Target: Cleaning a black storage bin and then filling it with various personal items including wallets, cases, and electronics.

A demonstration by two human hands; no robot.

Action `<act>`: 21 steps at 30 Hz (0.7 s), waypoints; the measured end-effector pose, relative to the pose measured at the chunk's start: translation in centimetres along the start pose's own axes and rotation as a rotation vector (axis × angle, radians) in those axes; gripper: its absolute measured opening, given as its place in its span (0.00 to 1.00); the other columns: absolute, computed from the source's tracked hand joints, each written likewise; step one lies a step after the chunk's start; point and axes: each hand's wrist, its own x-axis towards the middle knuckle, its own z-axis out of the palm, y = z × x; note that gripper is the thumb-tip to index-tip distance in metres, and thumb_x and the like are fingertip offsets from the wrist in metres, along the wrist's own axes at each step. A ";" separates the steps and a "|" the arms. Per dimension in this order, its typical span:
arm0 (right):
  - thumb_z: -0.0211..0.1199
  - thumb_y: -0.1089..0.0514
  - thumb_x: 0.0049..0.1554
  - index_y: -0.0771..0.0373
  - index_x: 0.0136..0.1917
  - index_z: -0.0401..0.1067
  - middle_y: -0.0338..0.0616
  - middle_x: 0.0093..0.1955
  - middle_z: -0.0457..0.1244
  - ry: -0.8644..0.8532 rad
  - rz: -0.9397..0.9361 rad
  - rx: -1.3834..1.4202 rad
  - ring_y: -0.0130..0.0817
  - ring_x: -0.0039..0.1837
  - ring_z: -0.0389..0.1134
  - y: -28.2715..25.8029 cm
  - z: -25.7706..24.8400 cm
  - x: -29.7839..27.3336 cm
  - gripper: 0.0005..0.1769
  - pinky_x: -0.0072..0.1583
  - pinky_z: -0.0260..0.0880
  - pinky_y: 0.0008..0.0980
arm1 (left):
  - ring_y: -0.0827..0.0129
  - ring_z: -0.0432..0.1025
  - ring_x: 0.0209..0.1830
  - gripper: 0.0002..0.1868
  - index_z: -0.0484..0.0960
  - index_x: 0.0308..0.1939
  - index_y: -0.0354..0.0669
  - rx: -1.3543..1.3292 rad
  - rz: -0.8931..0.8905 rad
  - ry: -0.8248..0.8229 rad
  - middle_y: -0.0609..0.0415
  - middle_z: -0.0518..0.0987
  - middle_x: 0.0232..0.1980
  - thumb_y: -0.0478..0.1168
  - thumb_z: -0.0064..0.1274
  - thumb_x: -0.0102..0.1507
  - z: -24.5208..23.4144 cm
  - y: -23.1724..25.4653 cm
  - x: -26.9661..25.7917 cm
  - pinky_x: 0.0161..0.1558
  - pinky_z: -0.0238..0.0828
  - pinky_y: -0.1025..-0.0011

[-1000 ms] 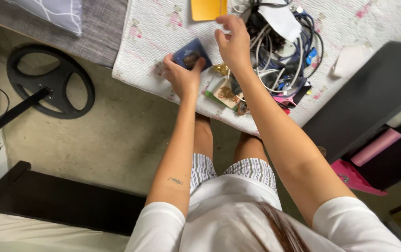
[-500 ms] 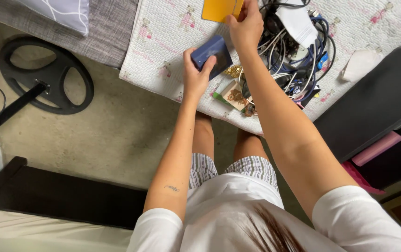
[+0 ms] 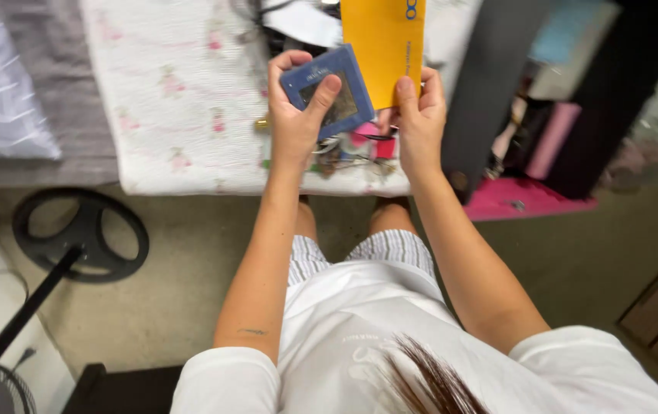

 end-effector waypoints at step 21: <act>0.54 0.53 0.68 0.60 0.54 0.62 0.42 0.36 0.63 0.215 0.210 0.167 0.29 0.33 0.66 -3.6 -39.2 0.4 0.09 0.33 0.66 0.26 | 0.73 0.72 0.50 0.21 0.72 0.58 0.35 0.134 -0.228 -0.154 0.53 0.78 0.51 0.45 0.61 0.68 30.1 -21.2 -8.3 0.54 0.71 0.73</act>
